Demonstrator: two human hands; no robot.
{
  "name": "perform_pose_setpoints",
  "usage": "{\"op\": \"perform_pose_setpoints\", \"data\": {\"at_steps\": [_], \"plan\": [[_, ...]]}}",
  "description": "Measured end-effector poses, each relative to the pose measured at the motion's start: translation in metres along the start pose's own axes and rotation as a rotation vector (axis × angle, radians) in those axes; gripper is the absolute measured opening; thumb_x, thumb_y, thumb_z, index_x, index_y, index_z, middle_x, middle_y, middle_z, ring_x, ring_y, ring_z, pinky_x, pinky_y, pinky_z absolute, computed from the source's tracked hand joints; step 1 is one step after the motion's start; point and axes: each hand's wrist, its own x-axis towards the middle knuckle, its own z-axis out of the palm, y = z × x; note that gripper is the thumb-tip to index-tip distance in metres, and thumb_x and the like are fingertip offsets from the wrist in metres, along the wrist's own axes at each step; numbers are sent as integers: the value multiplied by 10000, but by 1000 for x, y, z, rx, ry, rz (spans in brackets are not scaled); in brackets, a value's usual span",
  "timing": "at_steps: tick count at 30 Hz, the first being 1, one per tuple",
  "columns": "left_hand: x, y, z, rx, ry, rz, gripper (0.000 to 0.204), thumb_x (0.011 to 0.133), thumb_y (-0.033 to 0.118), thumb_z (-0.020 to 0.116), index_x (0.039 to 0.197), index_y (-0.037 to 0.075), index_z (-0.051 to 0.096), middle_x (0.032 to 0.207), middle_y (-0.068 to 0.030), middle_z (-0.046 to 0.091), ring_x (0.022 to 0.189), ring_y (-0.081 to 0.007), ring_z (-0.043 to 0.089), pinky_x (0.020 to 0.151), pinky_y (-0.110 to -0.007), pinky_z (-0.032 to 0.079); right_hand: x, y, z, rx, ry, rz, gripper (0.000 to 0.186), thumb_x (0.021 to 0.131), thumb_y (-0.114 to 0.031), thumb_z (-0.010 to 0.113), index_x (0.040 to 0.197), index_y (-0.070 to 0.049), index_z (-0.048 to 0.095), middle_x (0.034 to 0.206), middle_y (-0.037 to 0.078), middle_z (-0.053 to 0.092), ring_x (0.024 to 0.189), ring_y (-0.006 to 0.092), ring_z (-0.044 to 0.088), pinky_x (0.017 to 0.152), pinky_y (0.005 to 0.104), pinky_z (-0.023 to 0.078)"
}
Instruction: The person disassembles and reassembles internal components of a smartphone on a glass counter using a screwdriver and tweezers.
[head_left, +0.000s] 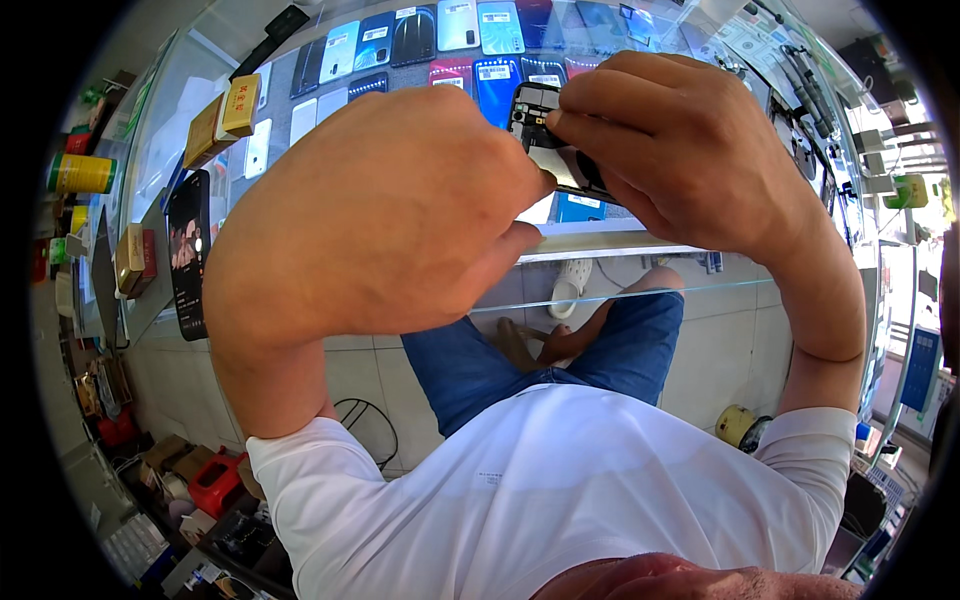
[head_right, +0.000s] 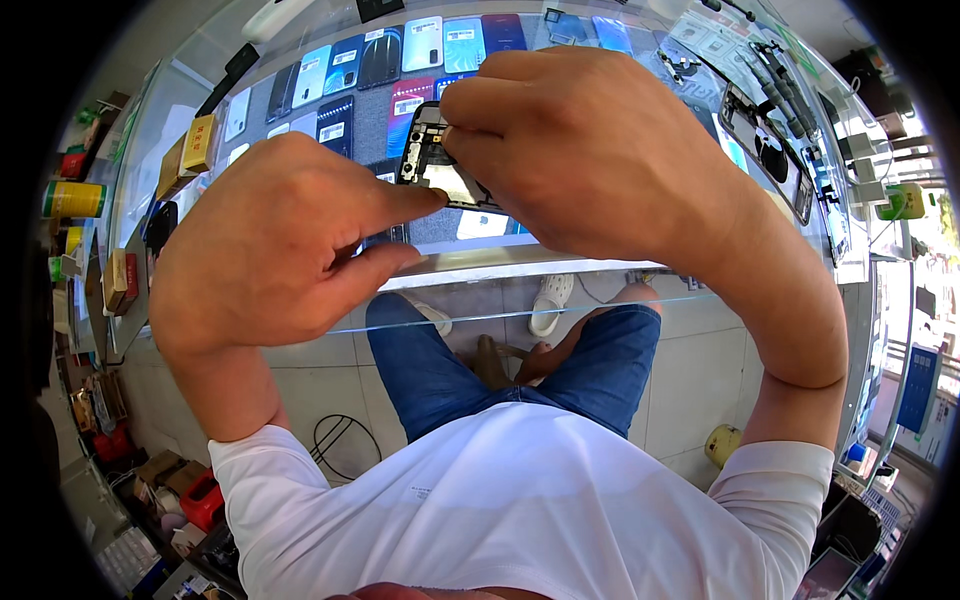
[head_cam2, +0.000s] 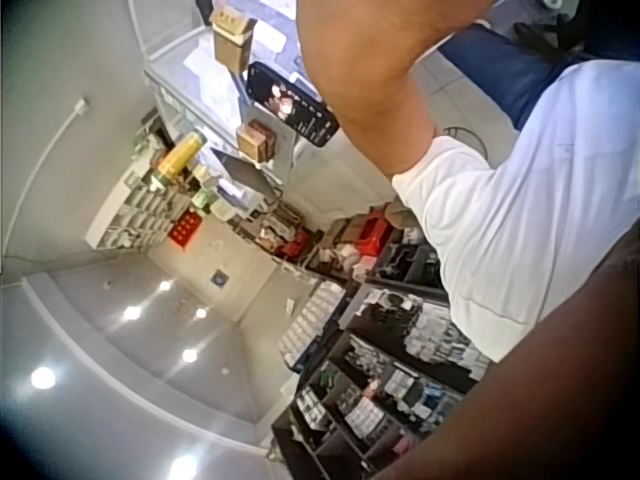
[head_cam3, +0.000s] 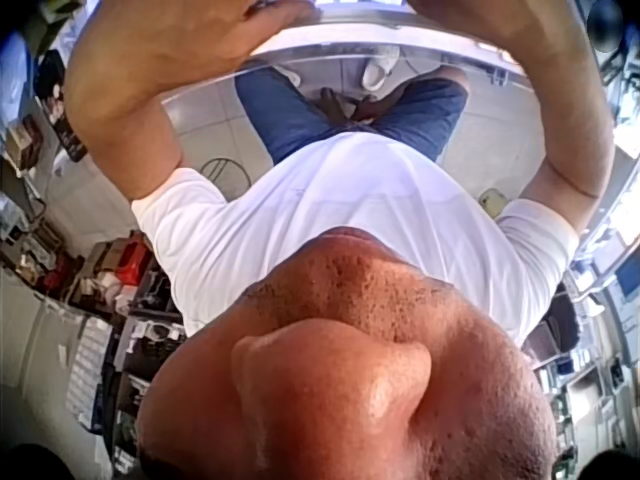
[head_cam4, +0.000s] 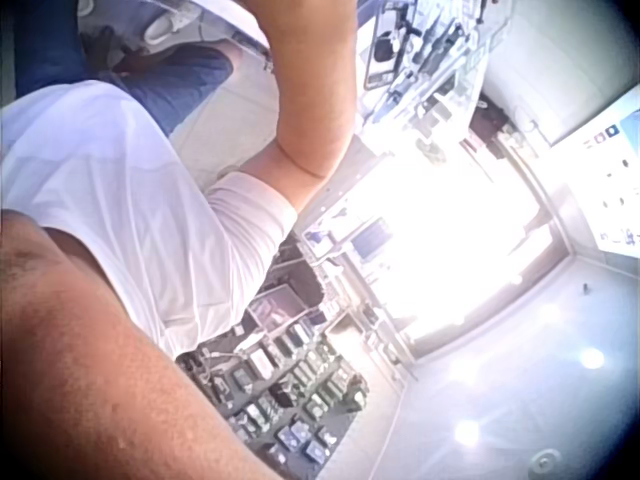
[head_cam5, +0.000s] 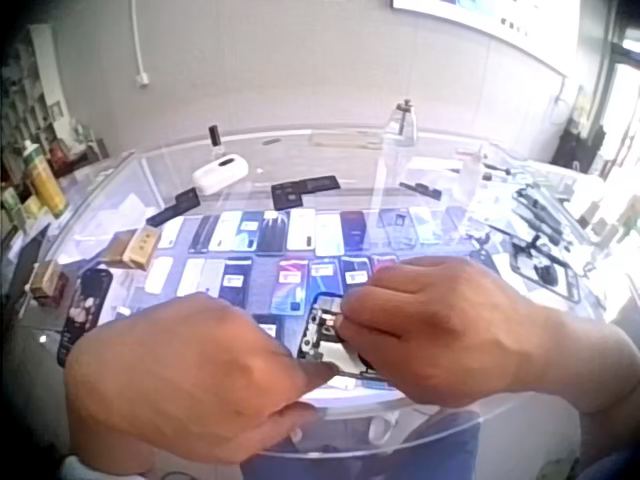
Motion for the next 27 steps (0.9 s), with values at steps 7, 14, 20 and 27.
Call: {"op": "perform_pose_setpoints", "data": {"at_steps": [7, 14, 20, 27], "plan": [[0, -2, 4, -3, 76, 56, 286, 850, 160, 815, 1106, 33, 804, 655, -122, 642, 632, -360, 644, 589, -469, 458, 3, -1, -2, -24, -17, -2, 393, 681, 24, 811, 1072, 16, 770, 1076, 112, 705, 899, 315, 716, 727, 410, 595], [1, -1, 2, -9, 38, 26, 286, 851, 158, 816, 1103, 24, 803, 681, -139, 661, 616, -351, 642, 588, -461, 464, -3, 3, -2, 11, 11, -6, 384, 703, 37, 819, 1084, 9, 776, 1111, 113, 721, 937, 315, 727, 789, 399, 609], [1, -3, 1, -39, 35, 23, 290, 863, 160, 819, 1113, 15, 802, 689, -145, 674, 594, -335, 643, 577, -445, 469, -7, 12, -3, 110, 93, 13, 373, 761, 88, 775, 1126, 10, 780, 1134, 163, 738, 963, 343, 747, 820, 411, 624], [3, -1, 2, -56, 62, 12, 295, 862, 176, 834, 1107, 14, 811, 676, -145, 670, 561, -317, 633, 548, -423, 453, -16, 13, -18, 139, 58, 56, 359, 786, 107, 746, 1125, 3, 794, 1171, 184, 753, 962, 365, 771, 794, 416, 635]]}}
